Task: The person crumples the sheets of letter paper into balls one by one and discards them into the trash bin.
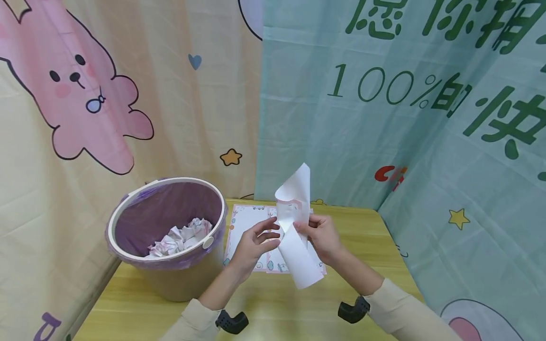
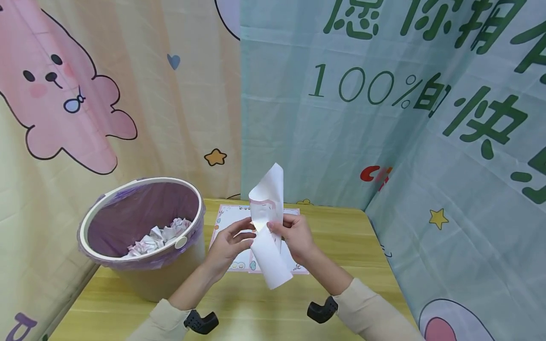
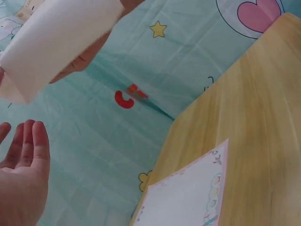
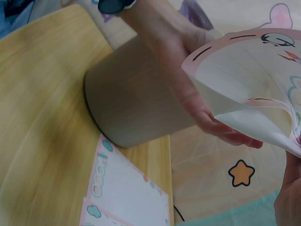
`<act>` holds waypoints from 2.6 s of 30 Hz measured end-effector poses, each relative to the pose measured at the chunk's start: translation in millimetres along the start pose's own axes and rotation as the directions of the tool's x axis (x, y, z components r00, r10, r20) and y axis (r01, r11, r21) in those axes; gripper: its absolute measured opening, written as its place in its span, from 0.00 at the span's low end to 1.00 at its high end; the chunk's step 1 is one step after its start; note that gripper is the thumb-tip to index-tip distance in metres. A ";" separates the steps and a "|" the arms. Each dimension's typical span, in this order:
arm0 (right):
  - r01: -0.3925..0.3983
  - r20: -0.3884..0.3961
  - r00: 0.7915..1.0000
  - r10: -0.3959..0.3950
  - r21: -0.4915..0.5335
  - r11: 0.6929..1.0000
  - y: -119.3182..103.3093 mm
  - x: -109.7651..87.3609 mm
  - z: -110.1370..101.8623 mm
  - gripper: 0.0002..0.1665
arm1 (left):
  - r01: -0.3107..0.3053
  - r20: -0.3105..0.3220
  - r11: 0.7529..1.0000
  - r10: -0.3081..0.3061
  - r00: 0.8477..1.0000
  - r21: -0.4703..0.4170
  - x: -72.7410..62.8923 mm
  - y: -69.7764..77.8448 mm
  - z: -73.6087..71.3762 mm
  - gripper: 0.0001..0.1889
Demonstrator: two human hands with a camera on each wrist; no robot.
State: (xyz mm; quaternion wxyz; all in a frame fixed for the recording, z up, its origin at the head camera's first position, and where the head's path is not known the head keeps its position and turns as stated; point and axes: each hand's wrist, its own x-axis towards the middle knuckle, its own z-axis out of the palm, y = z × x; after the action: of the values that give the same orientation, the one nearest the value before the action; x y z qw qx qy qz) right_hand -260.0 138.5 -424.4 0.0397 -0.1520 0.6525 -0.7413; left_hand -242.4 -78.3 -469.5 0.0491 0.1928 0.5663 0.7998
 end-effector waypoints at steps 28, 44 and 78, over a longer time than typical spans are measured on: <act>0.419 -0.080 0.867 -0.492 -0.418 0.806 0.3 -9.3 -5.0 0.11 | -0.171 -0.389 0.985 0.169 0.905 0.031 -27.9 -17.7 43.0 0.08; 0.295 0.234 0.946 -0.224 -0.336 0.895 0.1 -29.2 -12.9 0.10 | -0.210 -0.259 0.977 0.215 0.942 0.050 -1.4 3.2 23.3 0.05; -0.019 0.079 0.996 0.040 -0.244 0.970 8.4 -22.7 -6.0 0.14 | -0.113 -0.101 0.991 0.106 0.989 -0.065 -4.5 3.0 12.1 0.12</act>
State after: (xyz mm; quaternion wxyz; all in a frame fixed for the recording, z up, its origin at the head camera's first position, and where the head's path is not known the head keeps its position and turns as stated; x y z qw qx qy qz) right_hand -241.2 148.8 -437.2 0.0591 -0.1768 0.7384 -0.6481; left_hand -233.4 -70.0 -464.5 -0.0159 0.1825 0.5278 0.8294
